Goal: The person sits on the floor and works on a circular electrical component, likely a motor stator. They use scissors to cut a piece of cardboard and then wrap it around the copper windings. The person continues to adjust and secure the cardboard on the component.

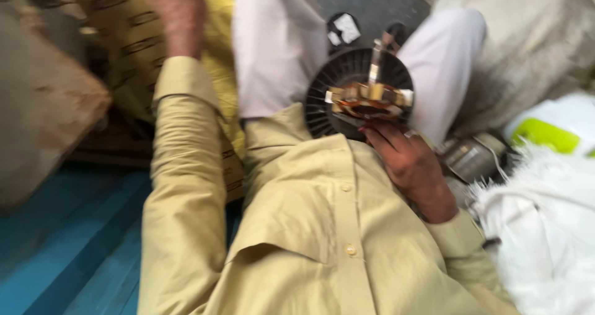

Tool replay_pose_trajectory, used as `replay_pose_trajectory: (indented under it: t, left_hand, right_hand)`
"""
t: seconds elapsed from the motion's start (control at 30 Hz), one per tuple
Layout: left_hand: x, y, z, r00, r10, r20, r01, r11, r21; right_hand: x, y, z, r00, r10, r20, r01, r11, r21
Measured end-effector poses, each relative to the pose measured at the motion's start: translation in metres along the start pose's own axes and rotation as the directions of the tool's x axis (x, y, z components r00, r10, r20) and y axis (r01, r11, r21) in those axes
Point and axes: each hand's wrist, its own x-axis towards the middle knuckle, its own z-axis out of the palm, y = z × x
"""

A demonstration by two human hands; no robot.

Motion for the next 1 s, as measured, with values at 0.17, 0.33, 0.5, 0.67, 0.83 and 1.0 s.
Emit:
replay_pose_trajectory:
  t: [0.17,0.33,0.5,0.67,0.83,1.0]
  left_hand:
    - [0.006,-0.023,-0.001,0.972,0.167,-0.166,-0.092,0.918,0.385]
    - [-0.04,-0.008,-0.075,0.886,0.427,-0.181,-0.374,0.889,0.263]
    - [-0.121,-0.005,-0.203,0.601,0.681,-0.418,-0.719,0.69,0.091]
    - [-0.15,-0.011,-0.282,0.705,0.464,-0.537,-0.686,0.251,-0.683]
    - [-0.157,-0.025,-0.308,0.683,0.363,-0.634,-0.64,-0.12,-0.759]
    - [-0.18,-0.028,-0.312,0.776,0.381,-0.502,-0.46,-0.203,-0.865]
  right_hand:
    - [-0.01,0.002,0.006,1.0,0.027,0.005,-0.027,0.998,-0.051]
    - [-0.01,-0.001,-0.002,0.999,0.042,0.027,-0.038,0.99,-0.133]
    - [-0.005,-0.016,-0.04,0.983,0.157,0.097,-0.172,0.97,0.172]
    - [0.024,-0.032,-0.06,0.951,0.067,0.302,-0.305,0.372,0.877]
    - [0.081,-0.047,-0.046,0.848,-0.163,0.504,-0.506,0.027,0.862]
    - [0.155,-0.075,-0.039,0.823,-0.436,0.366,-0.444,-0.09,0.891]
